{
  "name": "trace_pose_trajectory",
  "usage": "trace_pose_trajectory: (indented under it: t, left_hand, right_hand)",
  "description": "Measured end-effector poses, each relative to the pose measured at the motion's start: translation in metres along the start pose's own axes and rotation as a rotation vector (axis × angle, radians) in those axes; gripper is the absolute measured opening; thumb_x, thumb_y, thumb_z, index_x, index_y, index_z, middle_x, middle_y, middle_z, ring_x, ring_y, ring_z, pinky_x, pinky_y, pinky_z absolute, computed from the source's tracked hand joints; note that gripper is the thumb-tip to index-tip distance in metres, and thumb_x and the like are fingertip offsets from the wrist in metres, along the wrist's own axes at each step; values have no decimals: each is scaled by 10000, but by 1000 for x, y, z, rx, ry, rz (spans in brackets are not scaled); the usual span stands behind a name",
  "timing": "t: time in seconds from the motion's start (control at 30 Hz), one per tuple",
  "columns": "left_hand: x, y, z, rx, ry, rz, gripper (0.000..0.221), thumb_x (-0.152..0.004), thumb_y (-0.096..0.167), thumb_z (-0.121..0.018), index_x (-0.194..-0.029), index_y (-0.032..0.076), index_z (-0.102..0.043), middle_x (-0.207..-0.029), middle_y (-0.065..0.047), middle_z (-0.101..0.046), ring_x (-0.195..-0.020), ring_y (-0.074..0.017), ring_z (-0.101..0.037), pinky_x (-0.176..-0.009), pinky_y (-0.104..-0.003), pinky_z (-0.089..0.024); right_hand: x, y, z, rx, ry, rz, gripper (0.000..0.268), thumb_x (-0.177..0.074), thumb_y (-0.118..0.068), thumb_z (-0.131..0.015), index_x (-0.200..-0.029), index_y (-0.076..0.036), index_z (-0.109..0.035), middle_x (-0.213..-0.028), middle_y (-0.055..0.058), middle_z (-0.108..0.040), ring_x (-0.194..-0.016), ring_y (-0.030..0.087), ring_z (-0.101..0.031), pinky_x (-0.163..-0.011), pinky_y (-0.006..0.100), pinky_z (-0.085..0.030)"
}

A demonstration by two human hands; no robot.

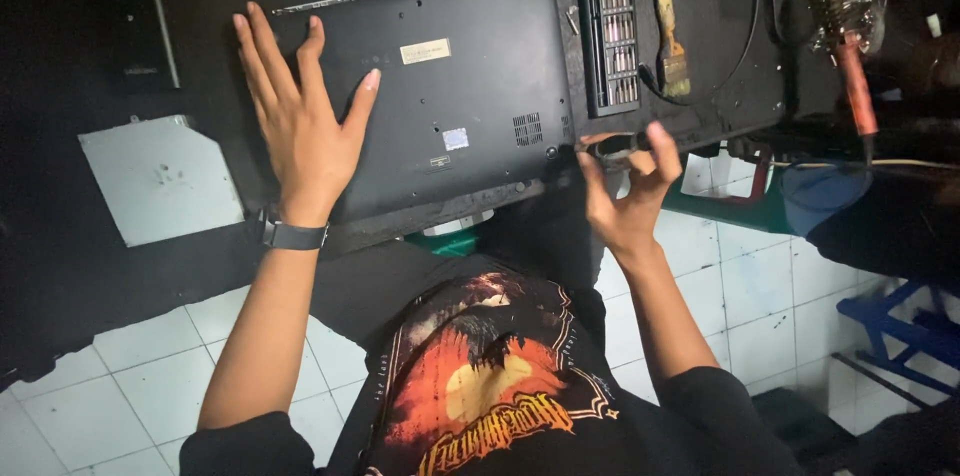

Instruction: A person is disassembling and reassembling a laptop by removing and replacing screws and the back casing.

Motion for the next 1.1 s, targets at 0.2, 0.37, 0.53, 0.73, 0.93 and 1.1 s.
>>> trace_pose_trajectory:
  t: [0.2,0.37,0.53,0.73,0.93,1.1]
  left_hand:
    - [-1,1,2,11,8,-12,557,-1197,426,-693,-1567,56,-503,-1666,-252,-94,-1570,-429,-75,-1317,-633,-301]
    - [-1,-2,0,2,3,7,567,-1194,446,-688,-1581,74,-505,-1674,-232,-86,-1574,-412,-63,-1319,-622,-291]
    - [-1,-1,1,2,6,-5,564,-1192,443,-691,-1569,67,-505,-1664,-255,-95,-1567,-428,-70,-1315,-622,-295]
    - [-1,-2,-1,13,-3,5,575,-1190,448,-695,-1577,69,-502,-1666,-253,-83,-1569,-424,-61,-1317,-622,-286]
    - [-2,-2,0,31,0,8,567,-1181,433,-716,-1562,64,-516,-1663,-256,-88,-1567,-440,-72,-1321,-636,-259]
    - [0,-3,-1,18,-7,14,566,-1197,440,-699,-1579,76,-497,-1671,-238,-71,-1576,-419,-63,-1325,-619,-294]
  right_hand:
    - [7,-3,0,97,22,128,887,-913,102,-810,-1506,-223,-236,-1115,201,-587,-940,298,-621,-843,415,-541]
    - [-1,-7,-4,-46,-61,25,749,-957,180,-692,-1489,-160,-288,-1146,261,-610,-1039,337,-689,-907,422,-591]
    - [10,-1,-3,102,10,101,929,-908,151,-819,-1541,-221,-251,-1087,184,-604,-946,269,-612,-896,395,-505]
    - [-6,-20,-5,125,-48,119,817,-939,98,-773,-1495,-227,-270,-1290,240,-499,-1186,345,-564,-1011,455,-496]
    - [-1,-25,-7,28,54,103,848,-937,210,-675,-1487,-184,-165,-1030,281,-649,-905,369,-712,-924,512,-602]
    - [12,-19,-33,-167,18,-1,936,-935,205,-696,-1535,-261,-149,-1265,216,-431,-903,391,-734,-951,568,-633]
Point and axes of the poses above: each hand's wrist, its own x-axis away from the middle knuckle, its own z-axis out of the back of the hand, y = z × x, the point moved 9 cm from there along -x, towards the middle knuckle
